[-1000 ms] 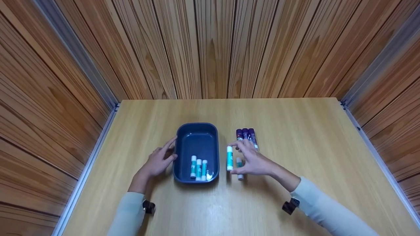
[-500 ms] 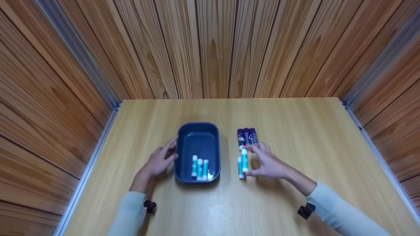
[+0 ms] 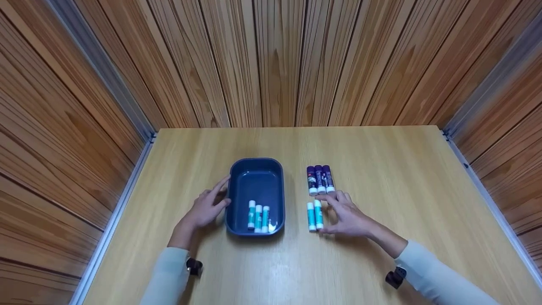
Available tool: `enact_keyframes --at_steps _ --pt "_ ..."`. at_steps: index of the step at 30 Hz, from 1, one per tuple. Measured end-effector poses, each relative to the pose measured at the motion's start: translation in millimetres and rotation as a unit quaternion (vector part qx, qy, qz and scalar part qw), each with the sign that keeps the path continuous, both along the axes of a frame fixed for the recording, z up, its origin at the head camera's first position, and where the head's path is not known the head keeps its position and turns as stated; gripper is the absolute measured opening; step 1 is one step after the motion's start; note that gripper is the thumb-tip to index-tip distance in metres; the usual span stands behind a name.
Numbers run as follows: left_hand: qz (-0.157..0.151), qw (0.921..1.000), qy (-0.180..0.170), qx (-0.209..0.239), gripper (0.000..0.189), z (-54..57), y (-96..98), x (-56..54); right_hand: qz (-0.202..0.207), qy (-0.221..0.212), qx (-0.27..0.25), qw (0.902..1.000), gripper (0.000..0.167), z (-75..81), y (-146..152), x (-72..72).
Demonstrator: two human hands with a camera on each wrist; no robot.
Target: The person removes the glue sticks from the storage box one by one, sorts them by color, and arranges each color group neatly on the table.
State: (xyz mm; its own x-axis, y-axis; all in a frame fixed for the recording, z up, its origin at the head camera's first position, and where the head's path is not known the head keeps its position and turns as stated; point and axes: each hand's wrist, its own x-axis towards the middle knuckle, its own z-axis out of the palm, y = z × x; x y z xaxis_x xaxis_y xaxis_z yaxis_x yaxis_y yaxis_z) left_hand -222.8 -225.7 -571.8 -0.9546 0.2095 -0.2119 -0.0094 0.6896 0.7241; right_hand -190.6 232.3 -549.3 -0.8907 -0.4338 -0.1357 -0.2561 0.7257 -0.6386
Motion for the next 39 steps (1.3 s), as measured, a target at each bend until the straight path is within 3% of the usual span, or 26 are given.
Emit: enact_keyframes --at_steps 20,39 --pt "0.001 1.0000 -0.002 -0.001 0.073 0.1 0.8 -0.9 -0.012 -0.028 0.046 0.9985 0.092 -6.3 1.7 -2.5" --pt "0.006 0.9998 -0.017 -0.006 0.074 2.9 2.1 0.3 -0.007 -0.031 0.054 0.9981 0.094 -7.1 0.6 -3.1"
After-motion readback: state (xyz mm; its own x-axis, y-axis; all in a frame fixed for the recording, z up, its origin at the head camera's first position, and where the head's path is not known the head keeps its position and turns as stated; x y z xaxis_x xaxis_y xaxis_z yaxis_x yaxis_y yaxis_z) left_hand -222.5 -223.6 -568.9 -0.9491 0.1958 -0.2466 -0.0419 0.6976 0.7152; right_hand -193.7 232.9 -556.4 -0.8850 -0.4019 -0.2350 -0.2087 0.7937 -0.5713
